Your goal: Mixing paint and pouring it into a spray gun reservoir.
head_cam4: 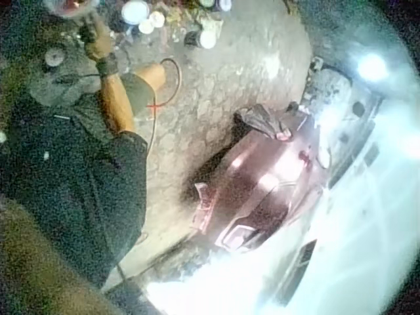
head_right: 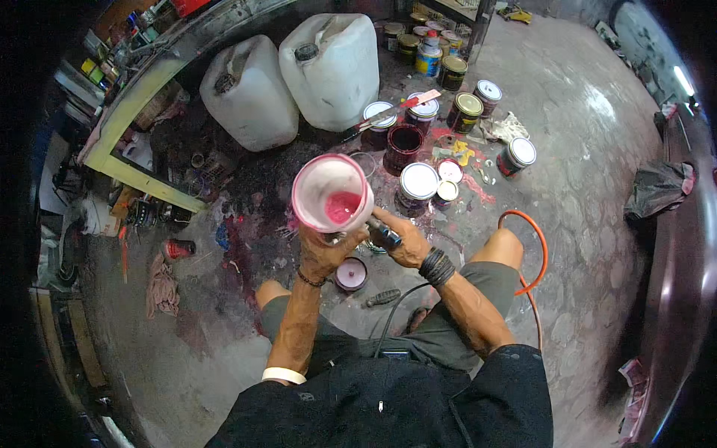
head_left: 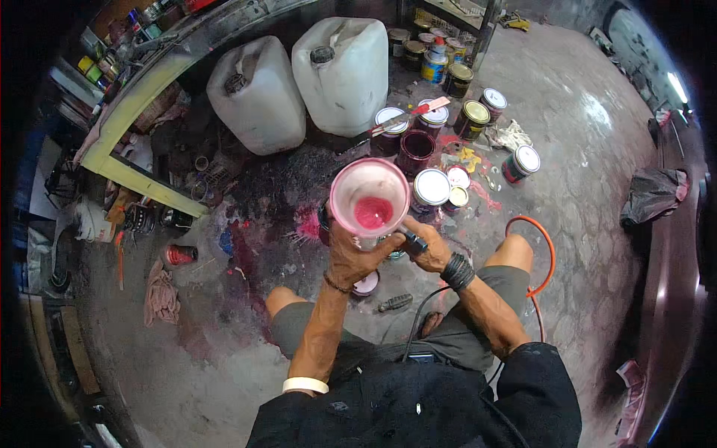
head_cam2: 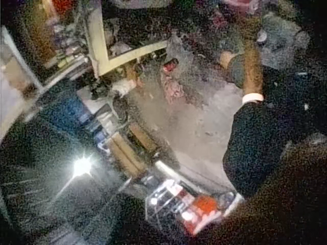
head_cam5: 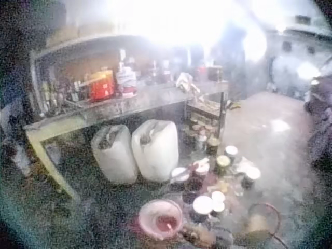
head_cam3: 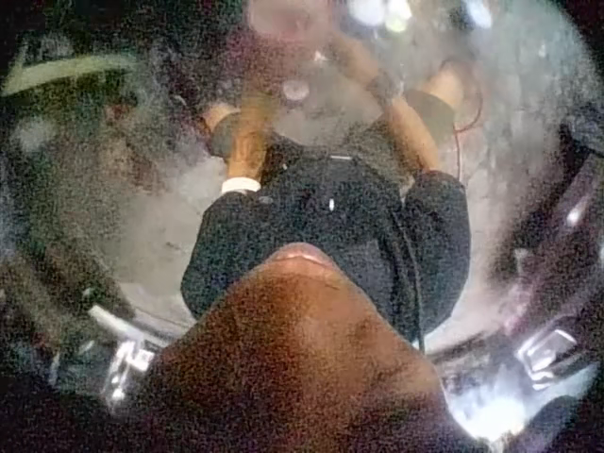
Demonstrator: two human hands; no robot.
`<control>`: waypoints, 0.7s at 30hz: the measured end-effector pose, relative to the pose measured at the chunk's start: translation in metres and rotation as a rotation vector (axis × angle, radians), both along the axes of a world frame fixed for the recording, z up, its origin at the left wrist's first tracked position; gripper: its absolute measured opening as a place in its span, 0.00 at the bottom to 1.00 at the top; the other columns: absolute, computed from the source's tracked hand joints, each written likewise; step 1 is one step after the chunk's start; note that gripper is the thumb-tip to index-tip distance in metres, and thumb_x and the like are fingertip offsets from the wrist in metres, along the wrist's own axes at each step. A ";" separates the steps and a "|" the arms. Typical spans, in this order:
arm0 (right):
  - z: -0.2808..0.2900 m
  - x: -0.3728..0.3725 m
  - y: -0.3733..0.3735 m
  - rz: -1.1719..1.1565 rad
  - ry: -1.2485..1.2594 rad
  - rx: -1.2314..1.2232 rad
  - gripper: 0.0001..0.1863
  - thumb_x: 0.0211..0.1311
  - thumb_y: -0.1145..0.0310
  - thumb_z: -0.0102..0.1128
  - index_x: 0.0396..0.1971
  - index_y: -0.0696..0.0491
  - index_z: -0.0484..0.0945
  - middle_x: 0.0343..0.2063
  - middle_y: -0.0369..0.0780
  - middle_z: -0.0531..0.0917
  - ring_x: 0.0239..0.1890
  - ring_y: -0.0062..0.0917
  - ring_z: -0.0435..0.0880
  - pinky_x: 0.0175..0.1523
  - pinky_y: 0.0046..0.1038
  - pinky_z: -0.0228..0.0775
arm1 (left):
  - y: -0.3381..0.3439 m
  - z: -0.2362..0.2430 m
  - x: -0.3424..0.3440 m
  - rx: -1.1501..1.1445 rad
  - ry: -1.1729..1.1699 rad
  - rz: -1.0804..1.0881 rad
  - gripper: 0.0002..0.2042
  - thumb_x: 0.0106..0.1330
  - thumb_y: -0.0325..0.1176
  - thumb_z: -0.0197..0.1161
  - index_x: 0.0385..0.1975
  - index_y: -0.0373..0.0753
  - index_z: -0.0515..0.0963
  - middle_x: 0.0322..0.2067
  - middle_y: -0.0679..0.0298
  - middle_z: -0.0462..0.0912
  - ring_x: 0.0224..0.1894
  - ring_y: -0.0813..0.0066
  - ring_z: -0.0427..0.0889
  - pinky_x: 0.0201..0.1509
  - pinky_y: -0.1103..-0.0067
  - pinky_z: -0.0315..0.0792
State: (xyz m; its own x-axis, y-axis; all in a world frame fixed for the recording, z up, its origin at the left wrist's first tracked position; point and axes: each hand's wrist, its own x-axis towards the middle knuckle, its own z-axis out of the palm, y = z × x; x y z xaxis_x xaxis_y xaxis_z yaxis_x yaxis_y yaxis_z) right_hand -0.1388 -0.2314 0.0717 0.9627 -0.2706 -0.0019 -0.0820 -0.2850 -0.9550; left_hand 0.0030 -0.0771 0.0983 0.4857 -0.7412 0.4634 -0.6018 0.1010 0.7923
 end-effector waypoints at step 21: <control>-0.011 -0.051 -0.249 -0.458 0.773 -1.033 0.38 0.62 0.73 0.49 0.73 0.33 0.57 0.50 0.54 0.82 0.51 0.50 0.83 0.55 0.46 0.74 | 0.105 -0.141 -0.039 0.394 0.530 0.110 0.34 0.60 0.39 0.71 0.64 0.34 0.63 0.49 0.50 0.81 0.51 0.61 0.81 0.52 0.70 0.77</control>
State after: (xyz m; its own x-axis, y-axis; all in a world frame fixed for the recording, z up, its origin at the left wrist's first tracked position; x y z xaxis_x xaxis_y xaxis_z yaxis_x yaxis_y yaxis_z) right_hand -0.1898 -0.4800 0.0605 0.6330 -0.7679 -0.0977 -0.7713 -0.6365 0.0056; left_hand -0.0362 0.0278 -0.0430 0.6557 -0.7393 -0.1533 -0.1117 -0.2957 0.9487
